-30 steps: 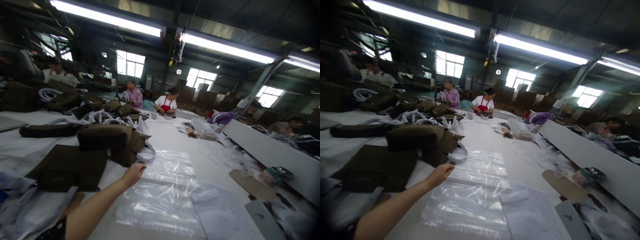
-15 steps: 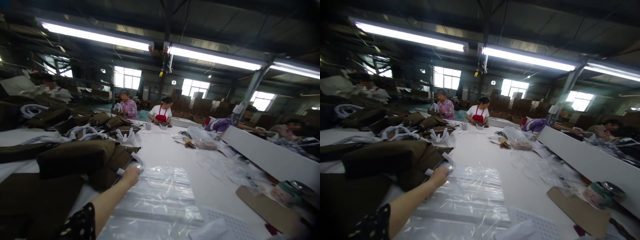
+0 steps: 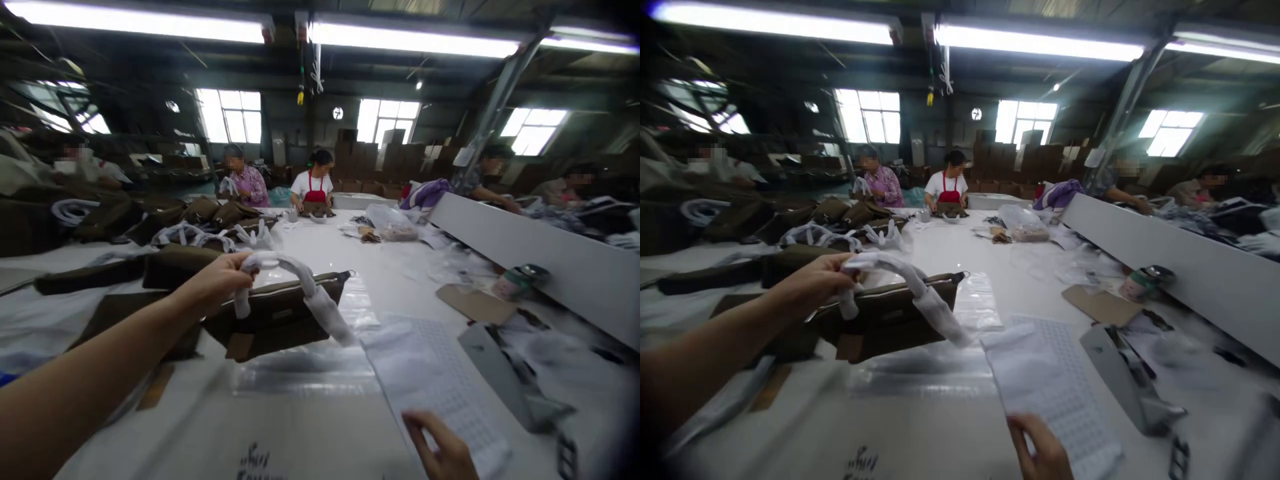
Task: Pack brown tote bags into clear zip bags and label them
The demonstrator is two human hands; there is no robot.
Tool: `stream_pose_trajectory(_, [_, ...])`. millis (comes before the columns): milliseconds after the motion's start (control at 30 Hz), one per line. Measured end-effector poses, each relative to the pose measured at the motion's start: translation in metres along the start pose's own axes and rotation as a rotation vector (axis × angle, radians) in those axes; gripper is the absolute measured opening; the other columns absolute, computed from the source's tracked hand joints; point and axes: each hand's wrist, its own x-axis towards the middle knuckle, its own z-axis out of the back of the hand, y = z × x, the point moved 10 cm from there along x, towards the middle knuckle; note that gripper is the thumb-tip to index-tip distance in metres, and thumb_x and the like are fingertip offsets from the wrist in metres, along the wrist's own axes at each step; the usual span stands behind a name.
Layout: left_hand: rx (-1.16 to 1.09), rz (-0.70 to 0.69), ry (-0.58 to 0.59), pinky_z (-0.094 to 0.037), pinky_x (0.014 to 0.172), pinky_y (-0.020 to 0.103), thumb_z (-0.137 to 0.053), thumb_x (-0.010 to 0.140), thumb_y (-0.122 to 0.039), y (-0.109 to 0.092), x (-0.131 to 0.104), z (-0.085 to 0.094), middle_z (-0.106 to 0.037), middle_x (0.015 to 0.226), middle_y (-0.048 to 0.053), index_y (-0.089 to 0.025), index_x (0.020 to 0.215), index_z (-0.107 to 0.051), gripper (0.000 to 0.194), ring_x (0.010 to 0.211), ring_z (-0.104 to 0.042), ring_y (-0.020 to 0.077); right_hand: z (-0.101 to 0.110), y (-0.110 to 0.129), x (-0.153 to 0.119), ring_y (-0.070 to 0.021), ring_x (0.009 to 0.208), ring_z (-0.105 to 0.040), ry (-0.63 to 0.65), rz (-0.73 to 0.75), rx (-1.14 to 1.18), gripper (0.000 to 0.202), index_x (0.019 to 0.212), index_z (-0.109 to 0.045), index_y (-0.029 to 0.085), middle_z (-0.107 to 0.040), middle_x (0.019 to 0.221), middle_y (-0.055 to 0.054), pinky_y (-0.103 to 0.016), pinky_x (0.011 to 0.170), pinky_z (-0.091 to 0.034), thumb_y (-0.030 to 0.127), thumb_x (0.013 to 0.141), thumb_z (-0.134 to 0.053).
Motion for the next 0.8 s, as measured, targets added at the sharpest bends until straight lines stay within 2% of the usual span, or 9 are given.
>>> stream_pose_trajectory(100, [-0.104, 0.167, 0.276, -0.035, 0.048, 0.021, -0.053, 0.054, -0.012, 0.027, -0.083, -0.07, -0.05, 0.06, -0.003, -0.018, 0.065, -0.055, 0.013, 0.054, -0.046, 0.0119, 0.023, 0.02, -0.001, -0.0252, 0.101, -0.056, -0.114, 0.071, 0.108, 0.027, 0.104, -0.056, 0.021, -0.059, 0.104, -0.009, -0.042, 0.088, -0.047, 0.04, 0.086, -0.048])
stream_pose_trajectory(167, [-0.151, 0.25, 0.338, -0.035, 0.047, 0.02, -0.055, 0.052, -0.011, 0.039, -0.12, -0.094, -0.048, 0.057, -0.003, -0.017, 0.059, -0.054, 0.009, 0.053, -0.044, 0.0109, 0.018, 0.052, -0.01, -0.0292, 0.113, -0.048, -0.069, 0.239, 0.184, 0.047, 0.12, -0.044, 0.019, -0.05, 0.119, -0.013, -0.049, 0.094, -0.042, 0.047, 0.082, -0.052])
stream_pose_trajectory(267, [-0.282, 0.345, 0.202, -0.033, 0.045, 0.02, -0.059, 0.049, -0.013, 0.053, -0.133, -0.095, -0.05, 0.054, -0.003, -0.016, 0.063, -0.055, 0.014, 0.049, -0.045, 0.0104, -0.003, 0.098, -0.04, -0.036, 0.126, -0.03, 0.003, 0.479, 0.089, 0.067, 0.129, -0.033, 0.026, -0.03, 0.137, -0.012, -0.061, 0.099, -0.03, 0.051, 0.074, -0.062])
stream_pose_trajectory(367, [-0.374, 0.361, 0.075, -0.033, 0.044, 0.02, -0.059, 0.048, -0.013, 0.054, -0.125, -0.089, -0.054, 0.058, -0.002, -0.014, 0.071, -0.057, 0.023, 0.049, -0.047, 0.0109, -0.002, 0.115, -0.062, -0.0386, 0.131, -0.018, -0.142, 0.51, -0.061, 0.057, 0.126, -0.036, 0.031, -0.021, 0.141, -0.009, -0.067, 0.1, -0.02, 0.034, 0.076, -0.064])
stream_pose_trajectory(467, [-0.409, 0.289, 0.056, -0.035, 0.048, 0.02, -0.058, 0.052, -0.01, 0.035, -0.121, -0.094, -0.055, 0.063, 0.0, -0.012, 0.073, -0.058, 0.021, 0.055, -0.049, 0.0106, 0.006, 0.125, -0.055, -0.0348, 0.122, -0.034, -0.147, 0.438, 0.107, 0.05, 0.126, -0.038, 0.026, -0.037, 0.13, -0.012, -0.059, 0.098, -0.031, 0.035, 0.082, -0.057])
stream_pose_trajectory(533, [-0.463, 0.249, 0.049, -0.037, 0.052, 0.02, -0.059, 0.056, -0.01, 0.016, -0.122, -0.103, -0.057, 0.067, 0.0, -0.012, 0.076, -0.059, 0.02, 0.058, -0.05, 0.0104, -0.002, 0.143, -0.034, -0.0303, 0.111, -0.047, 0.066, 0.395, 0.305, 0.048, 0.126, -0.04, 0.021, -0.049, 0.119, -0.012, -0.051, 0.093, -0.04, 0.045, 0.086, -0.049])
stream_pose_trajectory(667, [-0.689, 0.123, -0.009, -0.045, 0.063, 0.023, -0.058, 0.064, -0.013, -0.033, -0.125, -0.117, -0.058, 0.067, 0.001, -0.011, 0.072, -0.058, 0.008, 0.066, -0.056, 0.0118, -0.02, 0.204, 0.026, -0.025, 0.101, -0.057, 0.479, 0.335, 0.596, 0.058, 0.125, -0.042, 0.015, -0.059, 0.107, -0.01, -0.046, 0.089, -0.044, 0.058, 0.086, -0.041])
stream_pose_trajectory(733, [-0.715, 0.012, 0.013, -0.047, 0.073, 0.027, -0.056, 0.069, -0.016, -0.058, -0.127, -0.115, -0.062, 0.074, 0.003, -0.011, 0.076, -0.061, 0.01, 0.076, -0.059, 0.015, -0.023, 0.235, 0.054, -0.0215, 0.092, -0.06, 0.564, 0.339, 0.679, 0.057, 0.121, -0.042, 0.011, -0.06, 0.098, -0.008, -0.043, 0.084, -0.047, 0.053, 0.083, -0.05])
stream_pose_trajectory(800, [-0.551, -0.059, 0.072, -0.047, 0.078, 0.031, -0.057, 0.073, -0.025, -0.072, -0.134, -0.104, -0.065, 0.081, 0.004, -0.011, 0.083, -0.064, 0.018, 0.081, -0.06, 0.0182, -0.023, 0.257, 0.07, -0.0159, 0.079, -0.06, 0.571, 0.373, 0.67, 0.046, 0.11, -0.047, 0.009, -0.059, 0.088, -0.004, -0.034, 0.073, -0.05, 0.043, 0.08, -0.056])
